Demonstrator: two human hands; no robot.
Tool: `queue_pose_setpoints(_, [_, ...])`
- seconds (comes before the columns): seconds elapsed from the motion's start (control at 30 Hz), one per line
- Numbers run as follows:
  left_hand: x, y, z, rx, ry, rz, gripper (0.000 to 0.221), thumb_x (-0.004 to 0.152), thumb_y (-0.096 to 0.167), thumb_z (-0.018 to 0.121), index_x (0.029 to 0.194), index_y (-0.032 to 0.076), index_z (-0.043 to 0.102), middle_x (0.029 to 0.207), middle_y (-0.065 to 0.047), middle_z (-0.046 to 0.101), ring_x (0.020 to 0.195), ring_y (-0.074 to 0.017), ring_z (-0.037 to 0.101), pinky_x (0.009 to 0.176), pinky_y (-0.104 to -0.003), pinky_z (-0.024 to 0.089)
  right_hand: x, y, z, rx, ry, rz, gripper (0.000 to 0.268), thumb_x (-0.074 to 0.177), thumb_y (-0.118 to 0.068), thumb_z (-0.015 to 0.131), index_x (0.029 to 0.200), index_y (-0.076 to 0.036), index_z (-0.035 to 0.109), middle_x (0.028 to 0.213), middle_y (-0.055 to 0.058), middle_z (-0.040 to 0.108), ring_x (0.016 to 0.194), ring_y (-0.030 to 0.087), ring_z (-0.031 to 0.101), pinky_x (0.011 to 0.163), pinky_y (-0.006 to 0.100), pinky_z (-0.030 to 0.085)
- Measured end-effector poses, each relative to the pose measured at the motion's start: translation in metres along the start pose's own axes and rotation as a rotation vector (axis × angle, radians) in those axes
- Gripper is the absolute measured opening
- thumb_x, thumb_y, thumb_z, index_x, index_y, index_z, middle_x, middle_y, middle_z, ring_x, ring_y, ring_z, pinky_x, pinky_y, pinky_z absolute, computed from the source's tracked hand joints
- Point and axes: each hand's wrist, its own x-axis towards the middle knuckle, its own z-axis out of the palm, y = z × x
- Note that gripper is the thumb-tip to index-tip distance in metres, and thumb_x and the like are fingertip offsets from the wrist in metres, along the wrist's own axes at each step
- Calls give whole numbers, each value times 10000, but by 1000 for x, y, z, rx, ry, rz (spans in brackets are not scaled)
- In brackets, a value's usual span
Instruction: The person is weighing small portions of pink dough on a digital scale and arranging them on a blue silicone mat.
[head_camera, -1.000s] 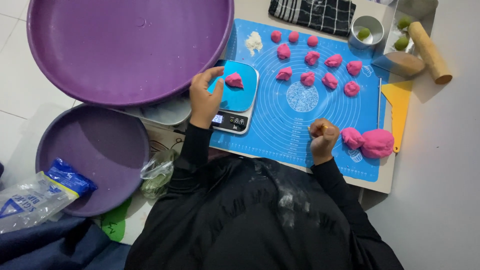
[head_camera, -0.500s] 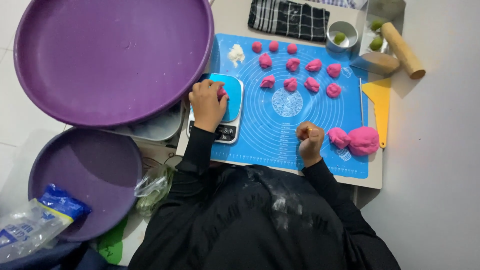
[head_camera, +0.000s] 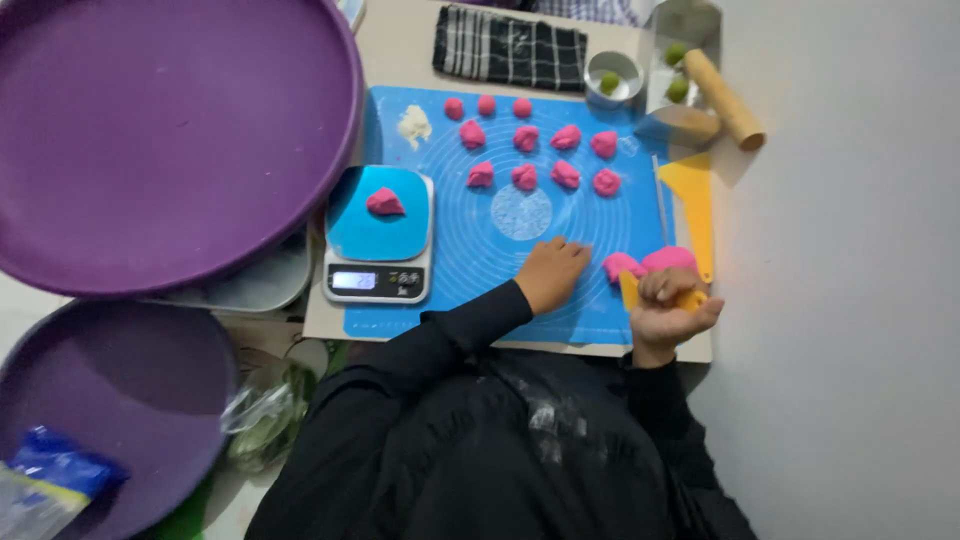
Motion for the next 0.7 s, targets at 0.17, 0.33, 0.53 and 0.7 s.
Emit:
queue_pose_setpoints(0.17, [-3,-8,8,-126,41,-56,160,857,77,682,985,139,754,889,-79,729,751,-264,677,695,-374,548,-13,19,-23,26,91,84,672,1026,-692,264,659,-135,340,557,-6,212,407,133,246,445,269,202])
queue_pose_setpoints(0.33, [-19,-22,-10,-398,2,-82,263,844,18,660,1079,102,743,910,-141,712,822,-394,718,689,-446,595,-25,35,-10,87,121,175,703,1017,-721,287,657,-119,349,564,-4,188,402,136,229,444,278,184])
queue_pose_setpoints(0.53, [-28,-22,-22,-502,-74,-170,269,838,-42,722,1069,59,626,980,-161,631,904,-414,676,753,-482,575,-36,48,6,-37,-51,301,698,1067,-662,300,636,-126,419,531,-44,188,392,88,229,402,226,199])
queue_pose_setpoints(0.7, [-26,-23,-14,-513,-59,-161,344,790,-32,791,1065,81,617,947,-146,674,931,-413,708,775,-518,588,-27,43,7,-59,-75,397,686,1055,-662,314,651,-123,444,542,-79,183,387,65,231,390,226,201])
